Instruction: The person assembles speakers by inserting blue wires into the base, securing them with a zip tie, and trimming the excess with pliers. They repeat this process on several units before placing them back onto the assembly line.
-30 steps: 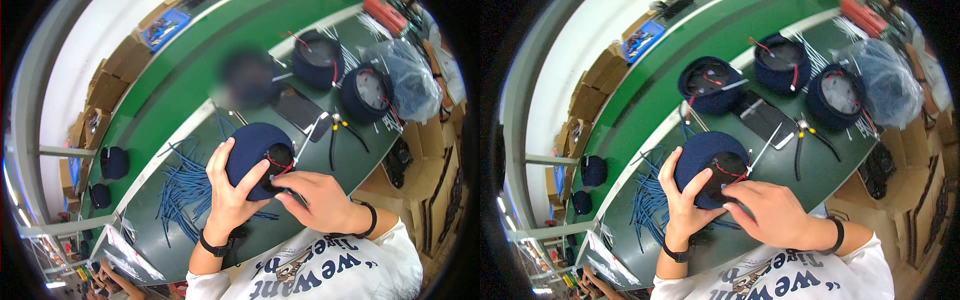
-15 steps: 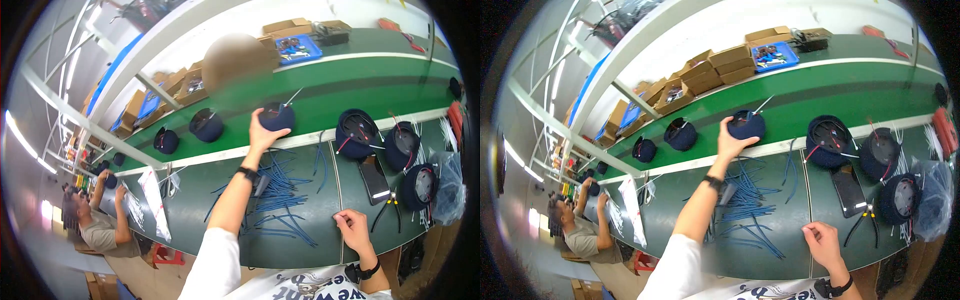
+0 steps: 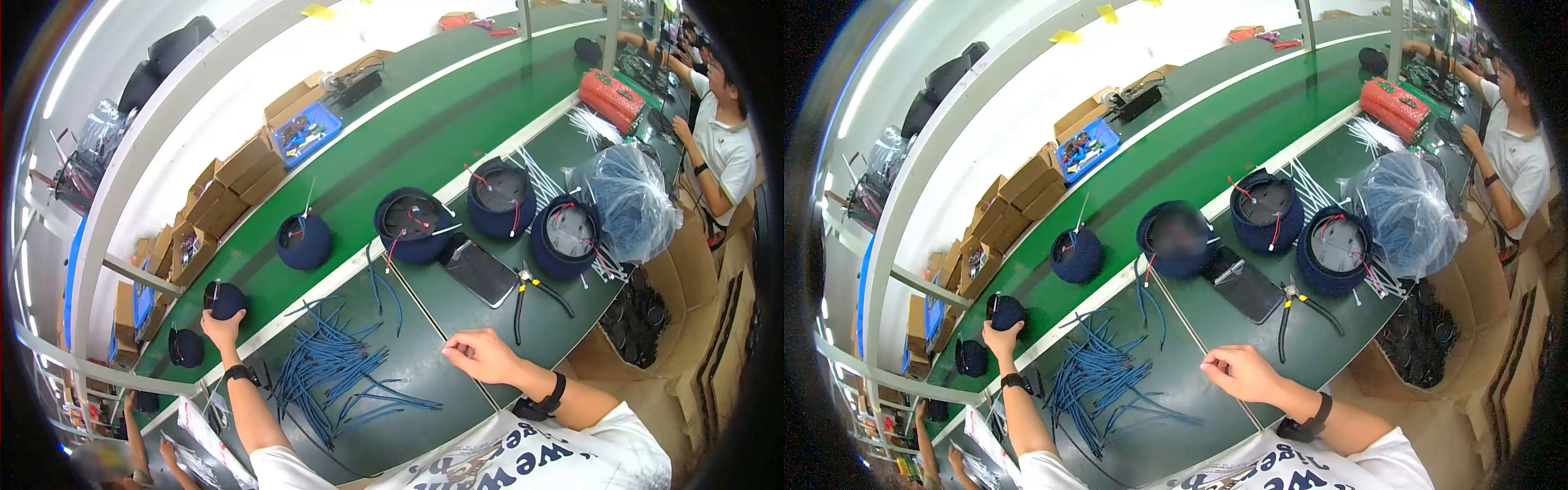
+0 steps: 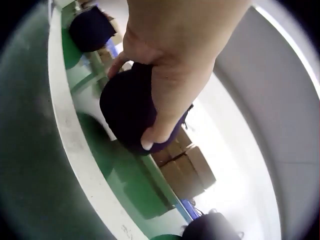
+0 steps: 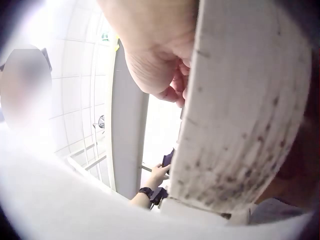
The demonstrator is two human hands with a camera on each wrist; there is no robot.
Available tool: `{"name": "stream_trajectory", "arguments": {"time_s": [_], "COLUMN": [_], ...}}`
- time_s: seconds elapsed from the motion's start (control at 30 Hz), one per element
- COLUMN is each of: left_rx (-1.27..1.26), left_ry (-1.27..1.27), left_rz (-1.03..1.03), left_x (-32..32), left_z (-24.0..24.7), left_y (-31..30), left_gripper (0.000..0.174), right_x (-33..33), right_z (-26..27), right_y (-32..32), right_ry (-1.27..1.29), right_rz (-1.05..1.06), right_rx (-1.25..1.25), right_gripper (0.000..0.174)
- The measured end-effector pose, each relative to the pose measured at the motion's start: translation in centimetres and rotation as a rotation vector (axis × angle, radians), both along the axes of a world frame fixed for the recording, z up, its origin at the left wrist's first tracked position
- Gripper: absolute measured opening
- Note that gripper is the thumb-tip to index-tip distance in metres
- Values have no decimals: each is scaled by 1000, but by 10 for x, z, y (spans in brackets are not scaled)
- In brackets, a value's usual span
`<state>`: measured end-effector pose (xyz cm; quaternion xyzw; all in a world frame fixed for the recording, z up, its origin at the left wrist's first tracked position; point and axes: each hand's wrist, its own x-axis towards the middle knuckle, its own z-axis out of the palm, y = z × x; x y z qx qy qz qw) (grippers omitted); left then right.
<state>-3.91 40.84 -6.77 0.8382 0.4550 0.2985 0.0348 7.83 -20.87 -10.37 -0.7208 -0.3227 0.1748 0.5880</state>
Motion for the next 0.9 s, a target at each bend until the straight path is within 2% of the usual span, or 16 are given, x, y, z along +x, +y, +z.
{"name": "stream_trajectory", "arguments": {"time_s": [0.03, 0.1, 0.13, 0.23, 0.27, 0.37, 0.4, 0.43, 0.47, 0.6, 0.7, 0.73, 0.83, 0.87, 0.9], "left_rx": [-59, 152, 128, -29, -44, -213, -327, -333, -317, -233, -198, -197, -177, -129, -65], "left_ry": [2, -73, -49, -50, -27, -22, -5, 11, -2, 42, 97, 114, -52, -58, -52], "left_rz": [-38, -375, -483, -797, -890, -1168, -1233, -1307, -1328, -1342, -1351, -1348, -1409, -1457, -1483], "left_x": [-3, -15, -14, -5, -2, 17, 26, 32, 40, 62, 63, 63, 61, 61, 62], "left_z": [14, 21, 36, 71, 80, 79, 80, 69, 63, 53, 45, 45, 64, 58, 56], "left_y": [-19, -50, -88, -208, -243, -325, -348, -358, -363, -385, -390, -392, -399, -398, -403], "left_gripper": [77, 68, 65, 59, 57, 52, 47, 47, 48, 46, 49, 50, 57, 54, 44], "right_x": [0, 2, 2, 6, 6, 4, 8, 13, 17, 17, 16, 17, 30, 33, 35], "right_z": [0, 2, 3, 18, 27, 52, 55, 56, 55, 59, 49, 48, 45, 47, 51], "right_y": [1, 1, 2, 10, 10, 14, 2, -12, -24, -42, -41, -37, -39, -38, -38], "right_ry": [20, 205, 300, 227, 194, 97, -43, -183, -312, -310, -401, -413, -410, -379, -348], "right_rz": [9, 9, 20, 19, 51, -4, 18, 42, -3, -47, -34, -83, -42, -25, -8], "right_rx": [10, -4, -16, 23, 67, 363, 263, 160, 138, 45, -9, -18, -5, 9, 23], "right_gripper": [12, 12, 11, 12, 23, 38, 42, 47, 48, 49, 46, 39, 29, 26, 23]}}
